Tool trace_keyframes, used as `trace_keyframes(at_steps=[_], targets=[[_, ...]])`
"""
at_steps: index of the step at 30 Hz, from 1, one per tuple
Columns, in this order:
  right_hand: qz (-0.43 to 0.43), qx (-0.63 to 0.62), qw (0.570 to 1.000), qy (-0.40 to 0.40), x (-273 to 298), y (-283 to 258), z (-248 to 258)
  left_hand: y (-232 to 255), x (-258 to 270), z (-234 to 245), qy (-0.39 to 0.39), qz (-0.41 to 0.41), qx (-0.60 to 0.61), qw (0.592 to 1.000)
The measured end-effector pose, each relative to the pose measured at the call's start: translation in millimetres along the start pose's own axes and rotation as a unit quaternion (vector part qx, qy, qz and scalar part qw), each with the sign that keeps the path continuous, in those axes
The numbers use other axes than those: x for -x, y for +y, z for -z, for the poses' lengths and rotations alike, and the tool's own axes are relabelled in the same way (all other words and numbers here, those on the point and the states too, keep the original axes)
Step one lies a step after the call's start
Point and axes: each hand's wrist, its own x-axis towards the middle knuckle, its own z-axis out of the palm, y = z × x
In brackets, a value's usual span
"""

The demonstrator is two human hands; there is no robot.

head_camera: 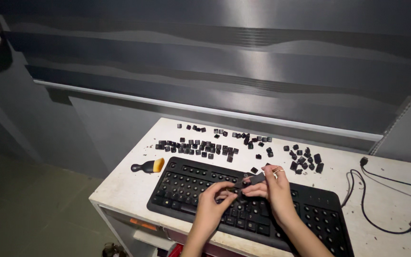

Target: The person reattaches black keyboard keycaps to a keyboard base on a white table. They pick up keycaps from the table and press them into place one by one. A small brush is visible on the table but not used during the clip.

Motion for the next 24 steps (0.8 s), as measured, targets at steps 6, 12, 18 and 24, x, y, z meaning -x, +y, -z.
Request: trace_keyframes(at_steps=[6,12,18,24], targets=[[0.132,0.005,0.990,0.054,4.1,-11.5,3.3,24.2,0.8,7.9,-0.026,0.011,-0.131,0.991],[0.186,-0.023,0.979,0.081,11.1,-27.7,9.6,33.0,-4.6,2.6,-0.238,-0.136,-0.309,0.911],[0.187,-0.021,0.978,0.091,12.9,-31.5,11.3,17.3,-34.8,9.5,-0.248,-0.138,-0.321,0.904],[0.198,-0.031,0.977,0.079,11.0,-30.3,13.7,-13.8,-139.9,51.7,-0.098,-0.201,-0.266,0.938]])
